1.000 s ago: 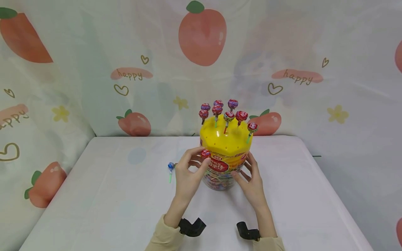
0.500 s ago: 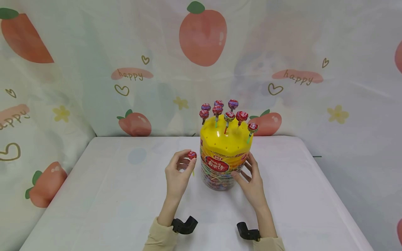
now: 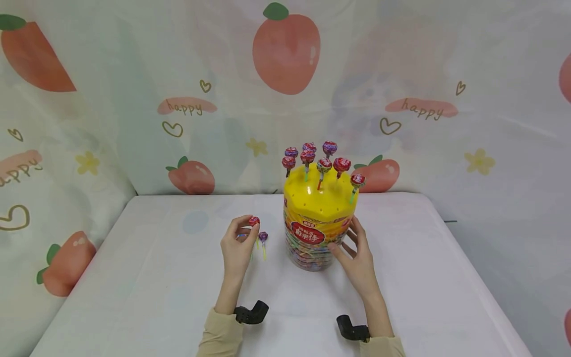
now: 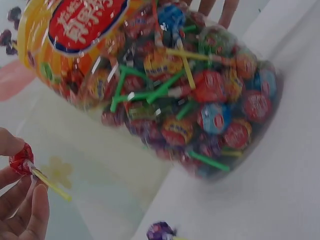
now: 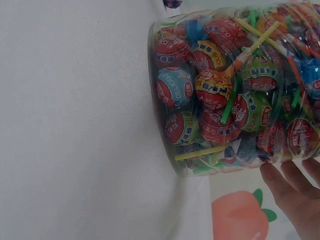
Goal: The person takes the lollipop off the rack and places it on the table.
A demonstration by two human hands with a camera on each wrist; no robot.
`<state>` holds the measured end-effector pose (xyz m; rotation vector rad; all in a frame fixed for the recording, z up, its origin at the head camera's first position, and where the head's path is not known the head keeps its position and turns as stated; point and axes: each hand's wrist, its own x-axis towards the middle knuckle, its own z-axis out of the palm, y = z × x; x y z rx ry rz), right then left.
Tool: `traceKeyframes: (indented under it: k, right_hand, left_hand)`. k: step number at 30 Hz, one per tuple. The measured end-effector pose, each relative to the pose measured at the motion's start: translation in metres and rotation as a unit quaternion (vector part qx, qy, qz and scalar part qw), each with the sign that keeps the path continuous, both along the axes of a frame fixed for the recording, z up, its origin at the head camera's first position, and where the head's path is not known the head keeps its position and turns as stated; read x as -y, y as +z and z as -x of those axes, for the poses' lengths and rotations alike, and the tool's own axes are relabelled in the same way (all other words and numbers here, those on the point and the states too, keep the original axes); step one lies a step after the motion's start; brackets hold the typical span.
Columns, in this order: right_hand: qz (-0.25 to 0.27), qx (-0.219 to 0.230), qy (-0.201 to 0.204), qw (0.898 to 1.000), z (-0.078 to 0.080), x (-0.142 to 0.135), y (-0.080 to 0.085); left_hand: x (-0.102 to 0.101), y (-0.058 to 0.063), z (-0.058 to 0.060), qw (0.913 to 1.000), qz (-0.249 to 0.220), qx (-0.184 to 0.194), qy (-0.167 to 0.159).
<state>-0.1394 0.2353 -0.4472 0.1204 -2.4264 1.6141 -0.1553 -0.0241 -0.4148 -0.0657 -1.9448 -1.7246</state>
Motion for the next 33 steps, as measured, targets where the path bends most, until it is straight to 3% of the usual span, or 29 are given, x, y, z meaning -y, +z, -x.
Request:
traceKeyframes:
  k: [9, 13, 21, 33]
  right_hand:
    - [-0.008, 0.006, -0.002, 1.0, 0.0, 0.0, 0.0]
    - [-0.008, 0.009, -0.003, 1.0, 0.0, 0.0, 0.0]
    - [0.002, 0.003, 0.002, 1.0, 0.0, 0.0, 0.0]
    - [0.003, 0.003, 0.002, 1.0, 0.0, 0.0, 0.001]
  left_hand:
    - [0.017, -0.046, 0.025, 0.998, -0.001, 0.028, 0.057]
    - [0.026, -0.055, 0.028, 0.9967, -0.002, 0.04, 0.07]
    - [0.04, -0.066, 0.032, 0.9895, 0.018, 0.102, 0.101]
    - [0.052, -0.087, 0.044, 0.976, 0.039, 0.181, 0.116]
